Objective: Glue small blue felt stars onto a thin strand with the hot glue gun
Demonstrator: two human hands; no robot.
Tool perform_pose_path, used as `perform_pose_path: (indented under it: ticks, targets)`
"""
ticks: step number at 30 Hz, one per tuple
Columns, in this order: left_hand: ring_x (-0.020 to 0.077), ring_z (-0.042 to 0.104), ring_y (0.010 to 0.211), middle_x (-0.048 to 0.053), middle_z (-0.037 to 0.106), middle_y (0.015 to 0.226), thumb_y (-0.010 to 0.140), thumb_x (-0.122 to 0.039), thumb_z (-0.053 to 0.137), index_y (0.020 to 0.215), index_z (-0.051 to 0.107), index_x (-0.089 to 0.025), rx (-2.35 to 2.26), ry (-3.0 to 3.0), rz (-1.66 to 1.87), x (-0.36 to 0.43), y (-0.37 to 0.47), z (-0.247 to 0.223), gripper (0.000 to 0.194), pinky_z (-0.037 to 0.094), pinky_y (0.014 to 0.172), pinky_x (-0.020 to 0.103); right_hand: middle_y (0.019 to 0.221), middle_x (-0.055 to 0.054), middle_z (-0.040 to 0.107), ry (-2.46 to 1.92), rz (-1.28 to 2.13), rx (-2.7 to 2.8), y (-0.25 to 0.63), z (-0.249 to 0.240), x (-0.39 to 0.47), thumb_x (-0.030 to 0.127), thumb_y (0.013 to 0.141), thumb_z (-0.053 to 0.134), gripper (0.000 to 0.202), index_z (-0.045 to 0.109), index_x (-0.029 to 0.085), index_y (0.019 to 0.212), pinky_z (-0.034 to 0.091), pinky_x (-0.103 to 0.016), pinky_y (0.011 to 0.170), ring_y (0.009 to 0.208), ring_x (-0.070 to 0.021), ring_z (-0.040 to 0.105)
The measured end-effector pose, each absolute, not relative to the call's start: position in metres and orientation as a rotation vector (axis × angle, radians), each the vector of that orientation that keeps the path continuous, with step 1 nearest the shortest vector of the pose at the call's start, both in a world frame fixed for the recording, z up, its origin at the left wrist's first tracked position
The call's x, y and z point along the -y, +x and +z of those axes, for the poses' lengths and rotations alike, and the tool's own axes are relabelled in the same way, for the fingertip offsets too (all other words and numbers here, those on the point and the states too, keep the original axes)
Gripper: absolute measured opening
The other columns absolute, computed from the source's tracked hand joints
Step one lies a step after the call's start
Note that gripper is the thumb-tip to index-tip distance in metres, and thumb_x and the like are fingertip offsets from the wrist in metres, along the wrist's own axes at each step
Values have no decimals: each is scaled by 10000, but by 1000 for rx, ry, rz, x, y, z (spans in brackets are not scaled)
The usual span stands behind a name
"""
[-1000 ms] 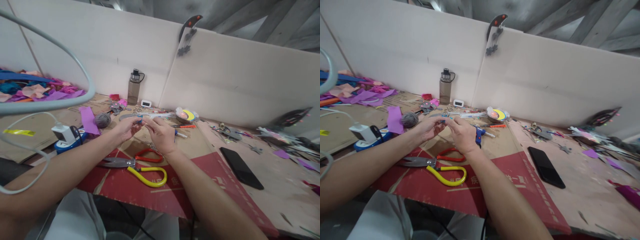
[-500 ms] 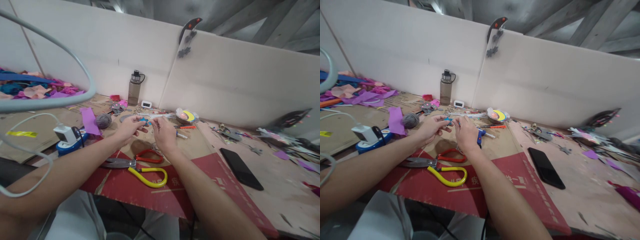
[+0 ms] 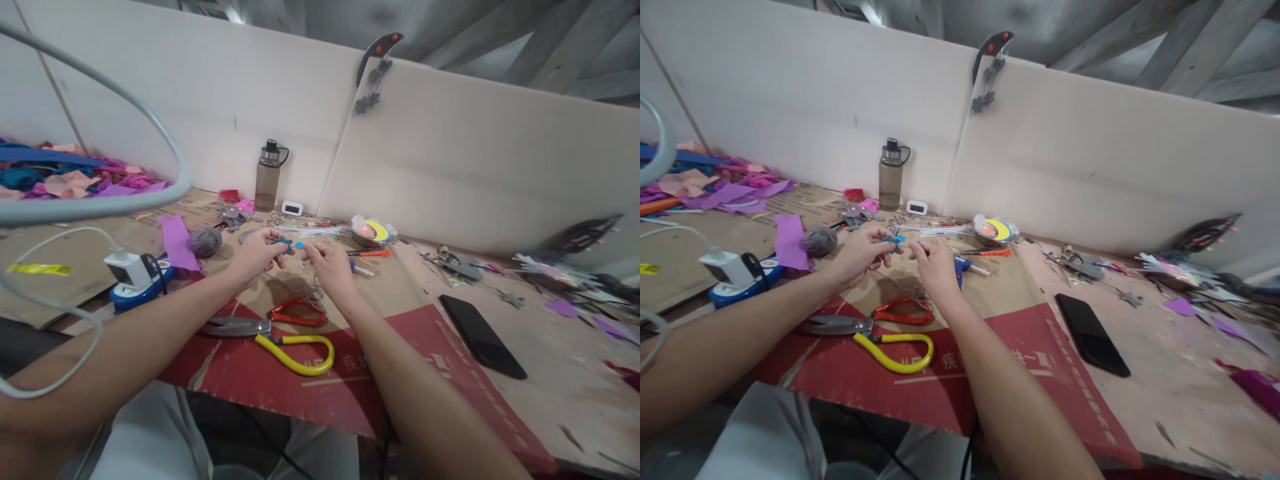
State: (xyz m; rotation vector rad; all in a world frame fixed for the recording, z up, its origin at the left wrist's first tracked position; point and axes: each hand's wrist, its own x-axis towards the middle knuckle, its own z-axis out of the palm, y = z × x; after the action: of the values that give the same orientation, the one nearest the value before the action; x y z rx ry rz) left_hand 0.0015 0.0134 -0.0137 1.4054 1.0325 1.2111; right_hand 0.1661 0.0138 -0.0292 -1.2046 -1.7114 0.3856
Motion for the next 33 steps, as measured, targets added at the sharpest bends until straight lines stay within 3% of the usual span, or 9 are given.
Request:
perform_pose_path:
  ticks: [6, 12, 16, 19, 25, 30, 33]
  targets:
    - [42, 490, 414, 4, 681, 674, 701, -139, 604, 799, 525, -157, -1060, 1562, 1204, -16, -2, -13, 127, 262, 362, 157, 531, 32, 570, -1210, 904, 1510, 163, -34, -17, 279, 789, 575, 148, 676, 176, 757, 434, -252, 549, 508, -118, 535]
    - [51, 501, 429, 31, 701, 722, 699, -142, 602, 827, 527, -154, -1084, 1561, 1147, -21, -3, -15, 148, 269, 358, 157, 696, 13, 656, -1273, 938, 1540, 162, -35, -15, 177, 800, 500, 239, 664, 190, 973, 397, -232, 451, 424, -78, 458]
    - [51, 498, 421, 38, 704, 731, 693, -133, 612, 855, 528, -152, -1085, 1502, 1145, -25, -4, -17, 184, 229, 345, 152, 659, 6, 638, -1310, 715, 1727, 165, -37, -16, 141, 782, 496, 126, 605, 200, 765, 426, -246, 570, 555, -111, 541]
    - [51, 505, 424, 39, 704, 727, 701, -133, 613, 848, 530, -152, -1071, 1490, 1148, -26, -5, -18, 170, 227, 345, 150, 631, 9, 575, -1325, 559, 1795, 165, -37, -17, 168, 769, 520, 110, 552, 197, 668, 412, -265, 622, 620, -130, 519]
    - [50, 492, 405, -3, 641, 573, 697, -125, 644, 804, 548, -147, -1094, 1510, 1146, -24, -4, -17, 145, 277, 365, 149, 628, 53, 471, -1214, 838, 1581, 159, -39, -17, 227, 777, 442, 76, 484, 211, 717, 370, -227, 526, 540, -102, 439]
    - [47, 499, 417, 22, 675, 647, 701, -158, 667, 794, 550, -143, -1013, 1419, 1167, -24, -4, -17, 150, 294, 363, 159, 674, 46, 518, -1159, 667, 1596, 158, -36, -15, 214, 722, 513, 120, 546, 199, 837, 383, -236, 587, 606, -113, 465]
    - [57, 520, 427, 29, 669, 626, 699, -158, 682, 780, 547, -140, -995, 1369, 1161, -26, -6, -17, 160, 302, 368, 159, 710, 14, 565, -1116, 603, 1617, 159, -31, -12, 227, 736, 548, 61, 565, 192, 784, 396, -254, 629, 647, -127, 490]
